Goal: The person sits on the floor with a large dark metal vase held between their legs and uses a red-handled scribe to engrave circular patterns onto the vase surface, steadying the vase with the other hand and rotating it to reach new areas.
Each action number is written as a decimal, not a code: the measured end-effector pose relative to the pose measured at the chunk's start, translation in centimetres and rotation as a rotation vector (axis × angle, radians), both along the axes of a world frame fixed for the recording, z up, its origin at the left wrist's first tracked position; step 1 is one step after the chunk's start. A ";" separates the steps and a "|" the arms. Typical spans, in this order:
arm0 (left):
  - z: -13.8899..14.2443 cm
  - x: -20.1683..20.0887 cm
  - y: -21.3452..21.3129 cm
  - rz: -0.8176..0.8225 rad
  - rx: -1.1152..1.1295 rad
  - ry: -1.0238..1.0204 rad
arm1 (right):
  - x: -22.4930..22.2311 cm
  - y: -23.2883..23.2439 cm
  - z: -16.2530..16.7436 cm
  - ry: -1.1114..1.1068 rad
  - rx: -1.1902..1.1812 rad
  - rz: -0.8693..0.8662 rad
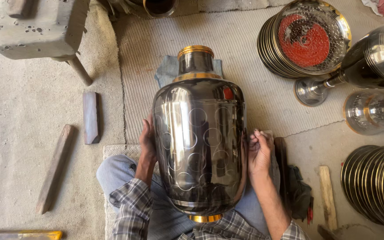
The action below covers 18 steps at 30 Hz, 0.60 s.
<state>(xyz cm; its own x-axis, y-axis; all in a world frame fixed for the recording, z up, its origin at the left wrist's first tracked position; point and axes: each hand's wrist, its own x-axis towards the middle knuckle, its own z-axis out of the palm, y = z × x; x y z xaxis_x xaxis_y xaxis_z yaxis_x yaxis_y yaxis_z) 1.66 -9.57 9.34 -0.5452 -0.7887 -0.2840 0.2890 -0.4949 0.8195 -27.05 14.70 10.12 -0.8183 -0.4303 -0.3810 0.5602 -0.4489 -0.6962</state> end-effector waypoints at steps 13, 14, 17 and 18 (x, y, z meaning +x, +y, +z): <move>-1.1 1.4 2.5 0.046 -0.134 -0.168 | 5.2 -5.2 12.9 0.716 0.209 0.123; -2.5 1.7 2.7 0.064 -0.075 -0.141 | 6.3 -6.2 14.7 0.937 0.270 0.153; -6.1 2.2 3.5 0.096 0.060 -0.048 | 8.7 -9.5 18.3 1.190 0.382 0.183; -6.8 2.2 3.6 0.094 0.073 -0.006 | 9.1 -10.6 18.9 1.208 0.407 0.182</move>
